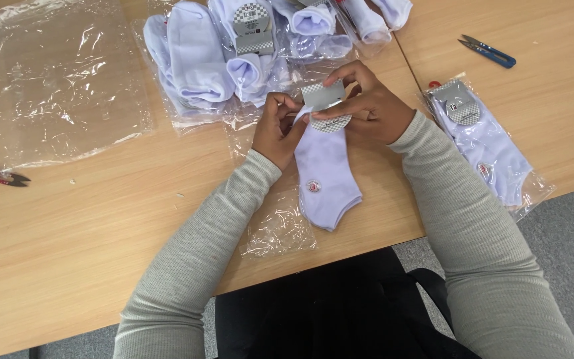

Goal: Folding white socks and inserting them into individual clear plastic sleeves for retail packaging.

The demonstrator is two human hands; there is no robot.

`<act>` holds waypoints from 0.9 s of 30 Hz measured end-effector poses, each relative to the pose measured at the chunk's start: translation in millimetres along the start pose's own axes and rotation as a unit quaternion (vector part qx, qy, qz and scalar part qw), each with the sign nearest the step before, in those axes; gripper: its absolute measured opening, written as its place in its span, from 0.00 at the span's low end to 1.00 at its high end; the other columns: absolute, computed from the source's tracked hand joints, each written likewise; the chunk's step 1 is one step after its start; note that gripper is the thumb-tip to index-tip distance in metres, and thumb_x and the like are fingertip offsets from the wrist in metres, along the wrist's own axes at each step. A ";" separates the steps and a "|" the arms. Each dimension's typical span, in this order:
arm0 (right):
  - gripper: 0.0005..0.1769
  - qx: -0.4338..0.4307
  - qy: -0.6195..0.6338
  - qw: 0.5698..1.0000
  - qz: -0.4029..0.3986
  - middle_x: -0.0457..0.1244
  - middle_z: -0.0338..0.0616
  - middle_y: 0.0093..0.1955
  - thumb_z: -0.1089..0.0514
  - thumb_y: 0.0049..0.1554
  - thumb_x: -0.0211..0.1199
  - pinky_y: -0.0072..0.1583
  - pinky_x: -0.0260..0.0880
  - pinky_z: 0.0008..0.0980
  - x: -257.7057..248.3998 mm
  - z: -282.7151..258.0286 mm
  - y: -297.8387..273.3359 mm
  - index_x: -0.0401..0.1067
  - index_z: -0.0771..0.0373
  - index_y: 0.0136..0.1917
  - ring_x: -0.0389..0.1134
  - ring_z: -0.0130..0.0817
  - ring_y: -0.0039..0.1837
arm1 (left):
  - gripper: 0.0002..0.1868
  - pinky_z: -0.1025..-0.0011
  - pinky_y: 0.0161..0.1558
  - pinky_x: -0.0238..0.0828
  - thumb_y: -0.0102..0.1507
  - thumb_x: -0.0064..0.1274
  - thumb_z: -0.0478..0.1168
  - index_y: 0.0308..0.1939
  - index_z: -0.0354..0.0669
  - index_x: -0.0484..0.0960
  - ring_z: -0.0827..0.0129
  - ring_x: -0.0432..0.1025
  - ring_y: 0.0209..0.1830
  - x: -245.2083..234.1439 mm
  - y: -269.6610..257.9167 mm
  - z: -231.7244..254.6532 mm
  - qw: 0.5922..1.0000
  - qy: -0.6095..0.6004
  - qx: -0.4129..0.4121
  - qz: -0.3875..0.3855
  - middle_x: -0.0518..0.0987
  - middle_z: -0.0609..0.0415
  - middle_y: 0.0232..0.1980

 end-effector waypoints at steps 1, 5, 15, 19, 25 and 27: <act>0.31 0.000 0.000 1.000 -0.001 0.51 0.47 0.67 0.78 0.59 0.50 0.60 0.63 0.32 0.4 -1.6 0.4 0.76 0.47 0.64 0.55 0.41 0.72 | 0.14 0.79 0.37 0.71 0.66 0.55 0.37 0.45 0.48 0.62 0.75 0.75 0.38 -0.4 0.3 -2.6 1.000 0.000 0.000 0.001 0.80 0.53 0.43; 0.21 -0.008 0.029 1.000 -0.005 0.53 0.49 0.69 0.65 0.58 0.59 0.52 0.62 0.32 9.9 2.5 0.5 0.78 0.51 0.62 0.57 0.45 0.68 | 0.15 0.76 0.44 0.78 0.67 0.54 0.37 0.47 0.51 0.62 0.71 0.76 0.44 -9.2 2.1 -24.9 0.998 -0.022 -0.053 0.020 0.77 0.52 0.45; 0.13 0.073 0.072 0.988 0.114 0.60 0.46 0.61 0.56 0.57 0.75 0.56 0.72 0.33 11.1 36.5 1.5 0.81 0.60 0.54 0.67 0.36 0.54 | 0.14 0.72 0.44 0.80 0.67 0.53 0.36 0.48 0.52 0.62 0.67 0.79 0.44 -13.6 3.3 -36.7 0.996 -0.028 -0.072 0.038 0.79 0.47 0.48; 0.43 0.203 0.189 0.946 0.167 0.46 0.49 0.64 0.59 0.50 0.80 0.51 0.75 0.41 15.5 45.7 -7.0 0.52 0.58 0.66 0.62 0.48 0.59 | 0.14 0.68 0.45 0.80 0.67 0.52 0.33 0.48 0.52 0.62 0.63 0.79 0.46 -13.4 2.6 -23.6 0.997 -0.041 -0.051 0.042 0.79 0.46 0.48; 0.19 0.267 0.299 0.911 0.092 0.64 0.39 0.55 0.54 0.61 0.67 0.56 0.73 0.30 38.9 32.2 5.7 0.70 0.63 0.61 0.68 0.32 0.57 | 0.13 0.68 0.47 0.79 0.68 0.51 0.32 0.46 0.52 0.62 0.63 0.78 0.49 -18.6 1.1 -2.9 0.995 -0.067 -0.026 0.075 0.80 0.49 0.49; 0.18 0.271 0.278 0.916 0.101 0.67 0.40 0.50 0.52 0.62 0.65 0.54 0.73 0.31 34.0 34.1 2.5 0.70 0.64 0.61 0.69 0.29 0.52 | 0.12 0.62 0.47 0.82 0.67 0.49 0.32 0.48 0.51 0.63 0.54 0.79 0.50 -22.5 0.4 21.8 0.998 0.033 -0.014 0.061 0.81 0.45 0.51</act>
Point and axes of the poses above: each hand's wrist, its own y-axis towards the middle knuckle, its own x-axis out of the palm, z = x × y, the point moved 10 cm from there along y, towards the middle knuckle
